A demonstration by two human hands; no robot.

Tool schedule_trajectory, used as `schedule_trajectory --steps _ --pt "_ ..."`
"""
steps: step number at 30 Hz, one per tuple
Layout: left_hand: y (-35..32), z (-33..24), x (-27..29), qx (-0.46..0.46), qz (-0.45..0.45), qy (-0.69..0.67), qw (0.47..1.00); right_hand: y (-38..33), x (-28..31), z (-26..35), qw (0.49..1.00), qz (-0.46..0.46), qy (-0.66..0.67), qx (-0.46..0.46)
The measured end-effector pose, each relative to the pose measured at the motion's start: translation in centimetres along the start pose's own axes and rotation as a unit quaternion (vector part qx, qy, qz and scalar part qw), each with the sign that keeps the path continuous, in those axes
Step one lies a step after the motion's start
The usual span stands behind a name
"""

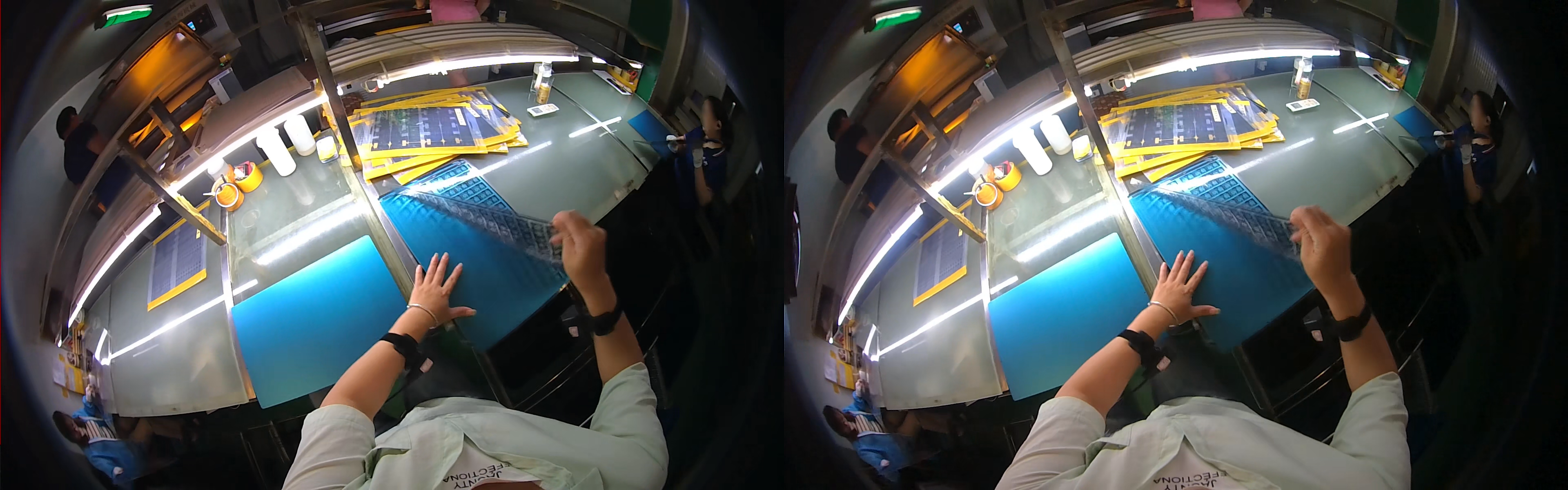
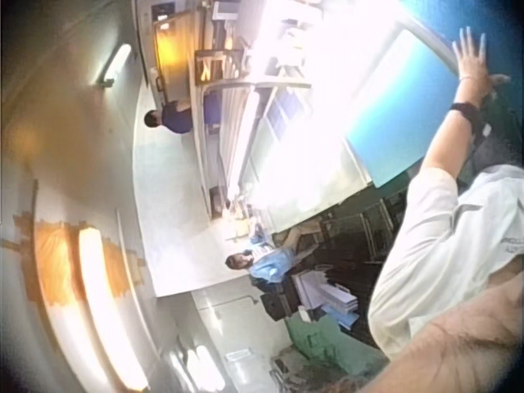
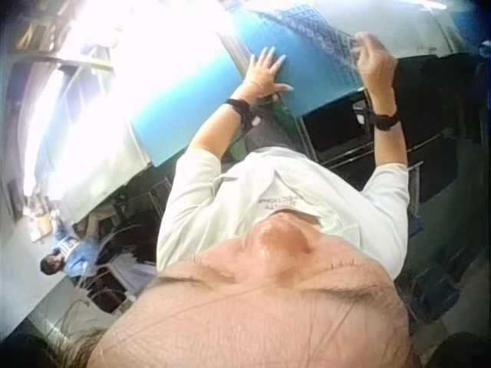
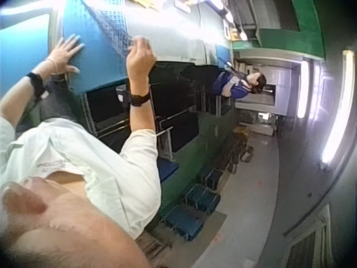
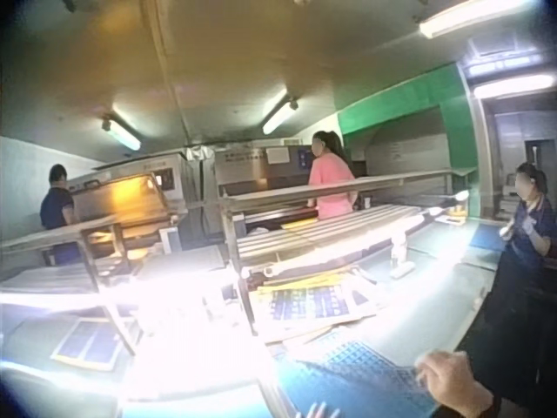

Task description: Sorting industrial sheets on a light table and placing them into vertical racks.

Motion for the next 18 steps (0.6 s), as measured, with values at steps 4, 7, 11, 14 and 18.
schedule_trajectory --steps 4,7,11,14,18 --pt "0.3 -2.5 -0.6 0.038 -0.028 -0.027 0.999 5.1 3.8 6.4 0.976 -0.017 -0.117 0.184" --pt "0.8 -3.4 -0.5 0.079 -0.007 -0.025 0.997 5.7 4.7 8.3 0.958 -0.041 -0.129 0.253" --pt "1.4 -4.7 -0.3 0.118 0.015 -0.018 0.993 1.7 8.2 6.7 0.952 -0.136 -0.107 0.252" --pt "2.3 -3.6 -1.6 0.131 0.06 -0.044 0.989 0.2 8.0 5.6 0.985 -0.091 0.013 0.146" --pt "-3.7 2.5 -3.2 0.014 -0.487 0.175 0.855 -6.1 3.3 0.4 0.969 -0.06 0.22 -0.096"
Point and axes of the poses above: each hand's wrist, its own y-axis towards the middle knuckle, its own x-axis out of the back of the hand, z = x × y, the point moved 6 cm from there along y, towards the middle knuckle, and after that the axes turned 12 degrees about x, right-handed, at the moved point
